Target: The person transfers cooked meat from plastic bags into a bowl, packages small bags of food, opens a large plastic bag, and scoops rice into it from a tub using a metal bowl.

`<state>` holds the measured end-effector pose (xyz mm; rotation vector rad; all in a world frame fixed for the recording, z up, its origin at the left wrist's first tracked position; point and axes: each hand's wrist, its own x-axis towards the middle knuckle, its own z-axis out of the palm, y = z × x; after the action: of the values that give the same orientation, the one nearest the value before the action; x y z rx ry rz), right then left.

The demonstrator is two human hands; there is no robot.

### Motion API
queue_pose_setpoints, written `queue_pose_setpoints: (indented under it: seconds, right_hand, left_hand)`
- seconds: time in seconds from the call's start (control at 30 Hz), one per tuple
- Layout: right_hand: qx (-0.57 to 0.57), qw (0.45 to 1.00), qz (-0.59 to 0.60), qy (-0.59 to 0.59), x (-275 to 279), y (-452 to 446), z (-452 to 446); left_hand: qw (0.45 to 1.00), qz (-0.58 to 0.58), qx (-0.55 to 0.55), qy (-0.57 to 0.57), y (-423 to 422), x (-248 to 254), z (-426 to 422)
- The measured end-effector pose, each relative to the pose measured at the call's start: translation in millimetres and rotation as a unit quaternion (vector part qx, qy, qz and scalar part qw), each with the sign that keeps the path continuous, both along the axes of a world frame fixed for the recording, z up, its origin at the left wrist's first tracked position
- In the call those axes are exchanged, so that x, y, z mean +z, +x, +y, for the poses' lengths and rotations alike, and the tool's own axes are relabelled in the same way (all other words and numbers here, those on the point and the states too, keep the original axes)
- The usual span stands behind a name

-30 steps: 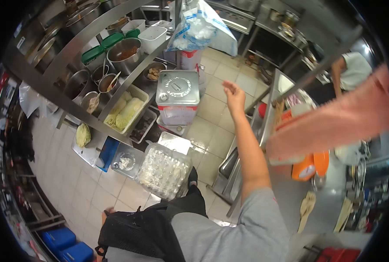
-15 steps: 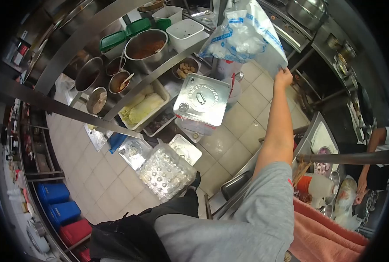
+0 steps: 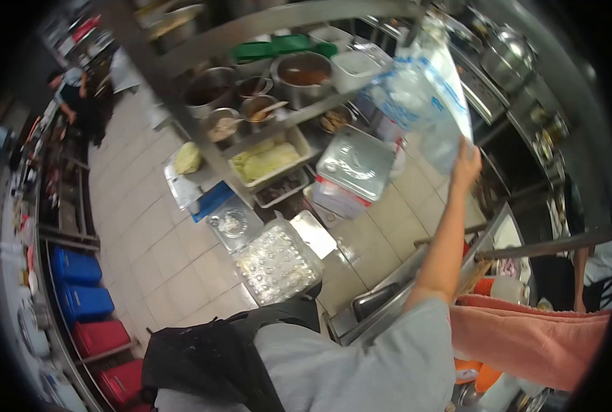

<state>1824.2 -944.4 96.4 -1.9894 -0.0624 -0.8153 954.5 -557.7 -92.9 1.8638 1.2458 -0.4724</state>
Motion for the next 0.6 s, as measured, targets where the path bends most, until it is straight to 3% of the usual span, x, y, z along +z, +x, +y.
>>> queue_pose_setpoints:
  seconds: [0.03,0.13,0.2,0.33,0.4,0.47,0.53,0.6]
  right_hand:
    - [0.059,0.997,-0.024,0.047,-0.6,-1.2,0.2]
    - [0.102,0.992,-0.070,0.009,8.2,-12.8,5.0]
    - [0.162,0.982,-0.015,0.101,9.9,-19.2,17.6]
    - [0.040,0.993,0.079,-0.084,15.8,-84.6,47.8]
    - [-0.024,0.973,0.077,-0.217,-5.8,-112.3,55.8]
    - [-0.051,0.951,0.129,-0.278,-25.4,-154.7,75.4]
    - [-0.037,0.947,0.162,-0.276,-71.0,-194.6,97.2]
    - [0.042,0.952,0.200,-0.229,-124.6,-212.1,118.4]
  left_hand:
    - [1.000,-0.012,0.001,0.003,-13.4,-3.2,1.6]
    - [0.998,-0.052,0.008,0.016,-57.7,-14.4,3.5]
    - [0.997,-0.074,0.015,0.024,-91.6,-22.1,1.7]
    - [0.993,-0.111,0.027,0.038,-161.8,-46.0,2.8]
    - [0.990,-0.120,0.057,0.043,-203.9,-69.0,0.6]
    - [0.985,-0.120,0.117,0.040,-251.9,-100.0,3.0]
    - [0.976,-0.114,0.182,0.031,-303.6,-128.5,-5.8]
    - [0.990,-0.035,0.122,0.067,-344.9,-132.4,-28.8]
